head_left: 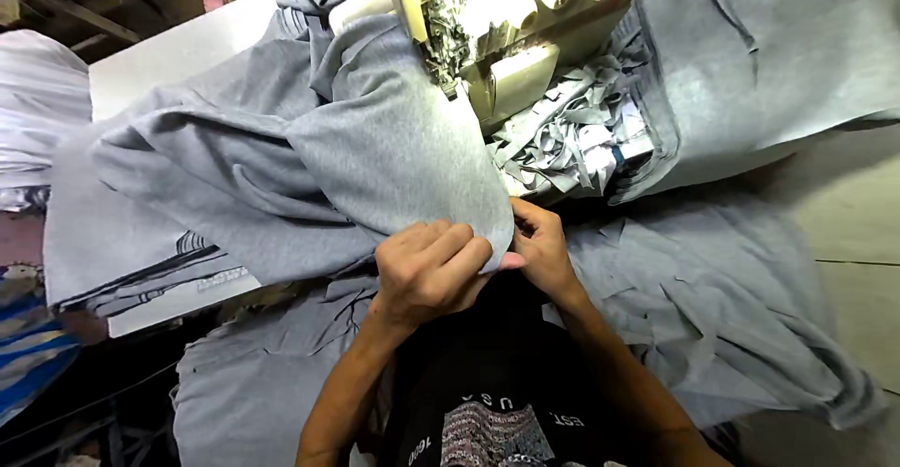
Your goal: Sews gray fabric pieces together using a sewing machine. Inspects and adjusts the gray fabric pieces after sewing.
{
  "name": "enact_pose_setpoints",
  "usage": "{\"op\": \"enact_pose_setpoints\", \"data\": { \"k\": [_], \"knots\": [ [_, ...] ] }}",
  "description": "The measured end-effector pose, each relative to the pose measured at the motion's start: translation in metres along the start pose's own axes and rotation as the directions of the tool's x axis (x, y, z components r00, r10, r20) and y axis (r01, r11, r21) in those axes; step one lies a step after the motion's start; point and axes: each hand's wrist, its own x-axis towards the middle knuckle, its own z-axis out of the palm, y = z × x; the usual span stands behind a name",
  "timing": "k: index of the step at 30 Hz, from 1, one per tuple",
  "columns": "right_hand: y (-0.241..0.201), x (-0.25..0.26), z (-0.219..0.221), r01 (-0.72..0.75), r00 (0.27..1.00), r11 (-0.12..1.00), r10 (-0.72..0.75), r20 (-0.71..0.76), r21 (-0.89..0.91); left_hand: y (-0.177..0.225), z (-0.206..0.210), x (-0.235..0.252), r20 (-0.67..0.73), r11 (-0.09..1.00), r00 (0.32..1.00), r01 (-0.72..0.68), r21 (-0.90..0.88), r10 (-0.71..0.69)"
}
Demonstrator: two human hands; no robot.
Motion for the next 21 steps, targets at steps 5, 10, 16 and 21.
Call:
{"op": "enact_pose_setpoints", "data": {
  "k": [5,10,16,21],
  "knots": [
    [-0.007,0.021,0.007,0.080,0.994,0.991,-0.087,-0.071,-0.104,-0.012,-0.005,0.015,0.176,0.985,0.984,0.068,-0.156,-0.040],
    [-0.022,0.062,0.017,0.093,0.988,0.978,-0.114,-0.100,-0.186,-0.022,-0.028,0.024,-0.013,0.868,0.925,0.352,-0.350,-0.380],
    [-0.034,0.079,0.022,0.132,0.970,0.978,-0.162,-0.182,-0.164,-0.046,-0.048,0.066,-0.006,0.595,0.749,0.522,-0.611,-0.663],
    [-0.025,0.075,0.020,0.122,0.975,0.985,-0.141,-0.170,-0.122,-0.038,-0.056,0.066,0.141,0.788,0.819,0.573,-0.226,-0.556]
  ]
}}
